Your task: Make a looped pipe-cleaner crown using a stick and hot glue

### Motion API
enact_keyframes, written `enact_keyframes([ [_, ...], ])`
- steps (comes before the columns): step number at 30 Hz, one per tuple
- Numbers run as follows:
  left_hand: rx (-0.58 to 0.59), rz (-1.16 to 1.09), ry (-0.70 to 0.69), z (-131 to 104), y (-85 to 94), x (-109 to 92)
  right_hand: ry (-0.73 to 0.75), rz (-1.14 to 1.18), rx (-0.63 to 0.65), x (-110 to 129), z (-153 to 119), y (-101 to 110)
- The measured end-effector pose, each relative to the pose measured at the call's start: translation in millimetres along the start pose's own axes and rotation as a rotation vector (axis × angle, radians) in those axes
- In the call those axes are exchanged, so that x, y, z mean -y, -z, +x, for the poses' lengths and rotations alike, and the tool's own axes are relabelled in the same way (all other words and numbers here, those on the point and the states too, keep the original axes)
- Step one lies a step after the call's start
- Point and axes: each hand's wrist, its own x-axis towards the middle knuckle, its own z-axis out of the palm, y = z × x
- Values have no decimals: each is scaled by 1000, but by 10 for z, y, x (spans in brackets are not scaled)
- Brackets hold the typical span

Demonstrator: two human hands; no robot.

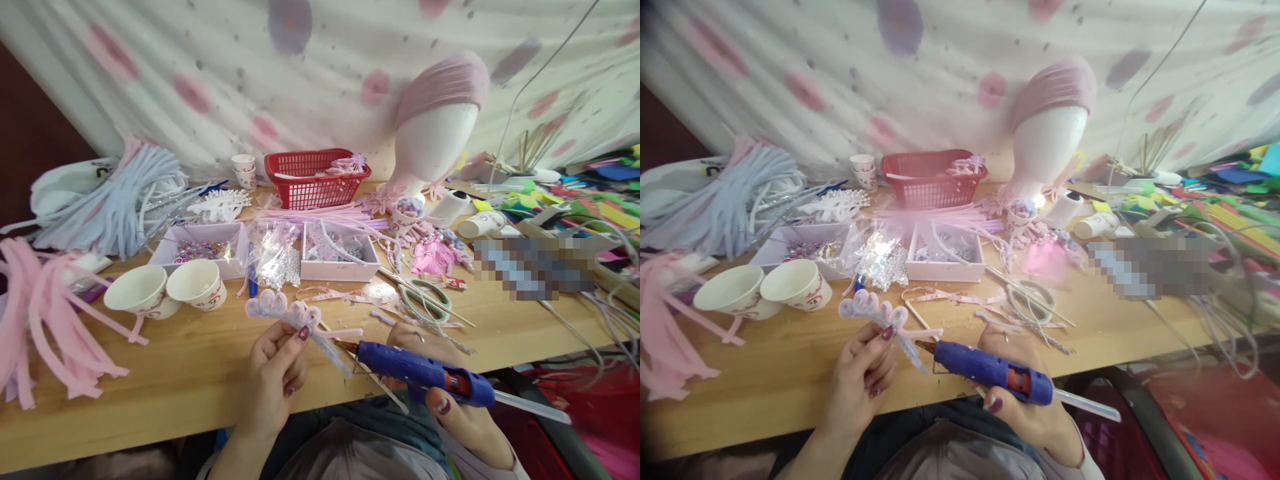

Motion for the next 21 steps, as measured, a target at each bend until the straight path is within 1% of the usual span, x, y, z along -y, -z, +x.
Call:
enact_keyframes([
  [5,5,-5,11,5,-7,11,1,-46,-15,-13,-16,42],
  [10,3,-5,4,10,-11,11,23,-21,-114,-22,-33,33],
  [14,-8,-4,-8,-1,-13,5,31,16,-43,41,17,0],
  [15,-6,-3,-6,-4,-16,2,28,15,-43,55,24,-5],
  [19,14,6,-2,-6,-31,-9,23,-4,-114,62,1,-18],
  [21,11,11,-2,-3,-30,-11,1,-10,-116,45,-21,-25],
])
